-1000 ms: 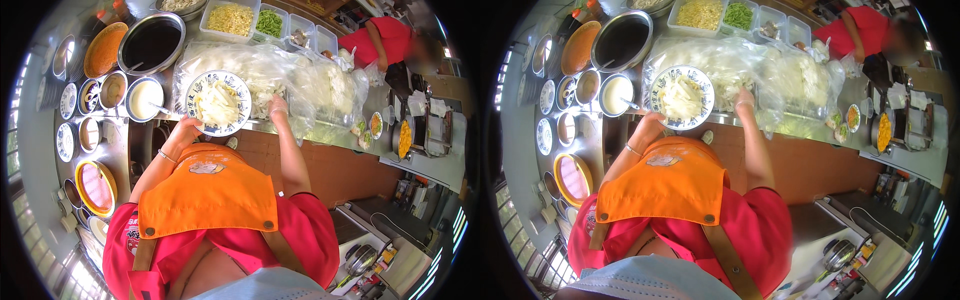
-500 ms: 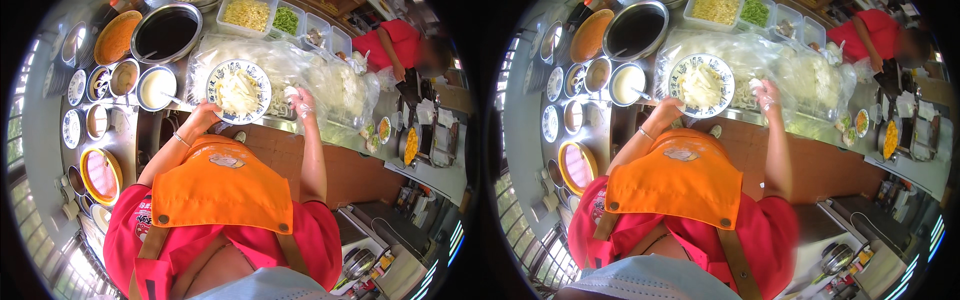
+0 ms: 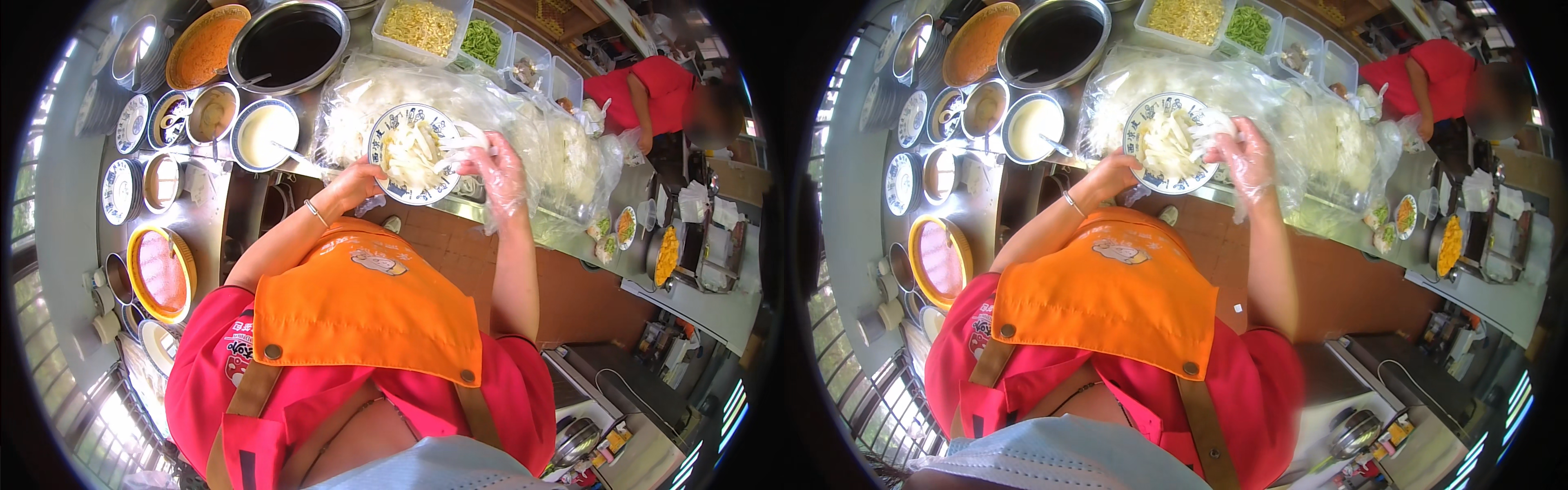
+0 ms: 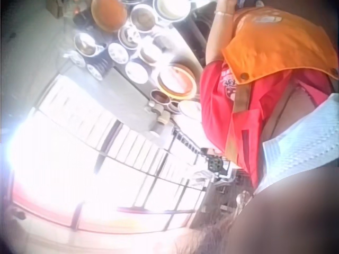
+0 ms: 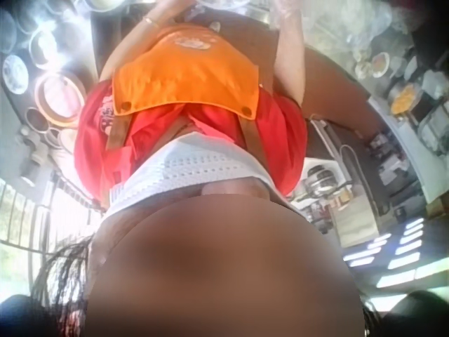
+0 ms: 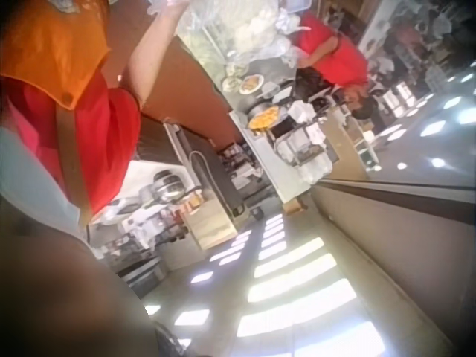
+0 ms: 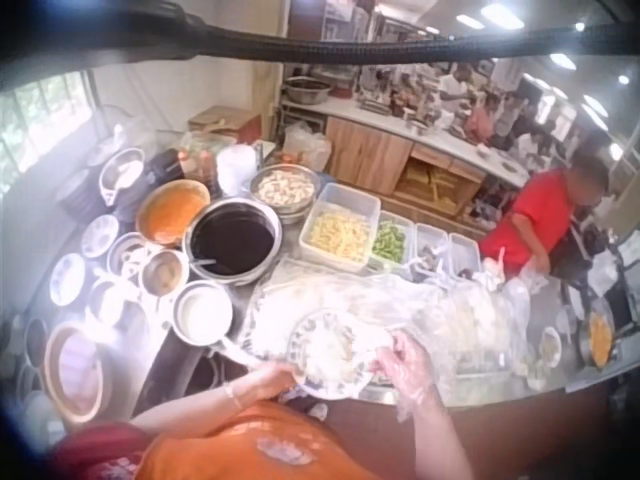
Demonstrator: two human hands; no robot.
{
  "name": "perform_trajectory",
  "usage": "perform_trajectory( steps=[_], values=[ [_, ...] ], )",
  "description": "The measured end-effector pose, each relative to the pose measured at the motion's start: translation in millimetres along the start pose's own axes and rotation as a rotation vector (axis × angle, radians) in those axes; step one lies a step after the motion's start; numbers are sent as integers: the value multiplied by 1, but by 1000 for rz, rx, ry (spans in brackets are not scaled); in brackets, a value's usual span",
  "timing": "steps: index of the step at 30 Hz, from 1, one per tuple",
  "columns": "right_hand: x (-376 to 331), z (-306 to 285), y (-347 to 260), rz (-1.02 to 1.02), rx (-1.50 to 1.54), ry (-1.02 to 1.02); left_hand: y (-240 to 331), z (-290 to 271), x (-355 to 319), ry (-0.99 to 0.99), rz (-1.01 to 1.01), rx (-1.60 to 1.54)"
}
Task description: The person assembles cold noodle dishes by placing noodles and bean sprouts into bowls, then adding sauces and seasonings from various containers. They use a spoon to drizzle dark and light sauces, sprinkle red powder, and add green vegetables before placing the finished bowls on the counter.
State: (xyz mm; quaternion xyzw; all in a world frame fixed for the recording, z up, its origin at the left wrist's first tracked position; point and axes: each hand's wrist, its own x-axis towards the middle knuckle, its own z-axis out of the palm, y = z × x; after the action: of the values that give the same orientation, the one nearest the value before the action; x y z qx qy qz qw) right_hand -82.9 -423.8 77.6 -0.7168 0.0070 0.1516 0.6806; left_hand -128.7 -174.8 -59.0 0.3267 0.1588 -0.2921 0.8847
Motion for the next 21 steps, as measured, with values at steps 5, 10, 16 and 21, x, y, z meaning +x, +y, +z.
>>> perform_trajectory(
  steps=[5, 10, 16, 21],
  values=[
    [-3, 29, 35, -139, -608, -48, 4, 20, -8, -3, -20, -39],
    [-3, 22, 15, -487, -913, 8, 6, 19, -13, -41, -1, -71],
    [23, 25, 17, -321, -775, 131, 14, 23, -20, -71, 3, -14],
    [37, 37, 16, -531, -1031, -129, 19, 33, -24, -63, -46, 36]
  ],
)
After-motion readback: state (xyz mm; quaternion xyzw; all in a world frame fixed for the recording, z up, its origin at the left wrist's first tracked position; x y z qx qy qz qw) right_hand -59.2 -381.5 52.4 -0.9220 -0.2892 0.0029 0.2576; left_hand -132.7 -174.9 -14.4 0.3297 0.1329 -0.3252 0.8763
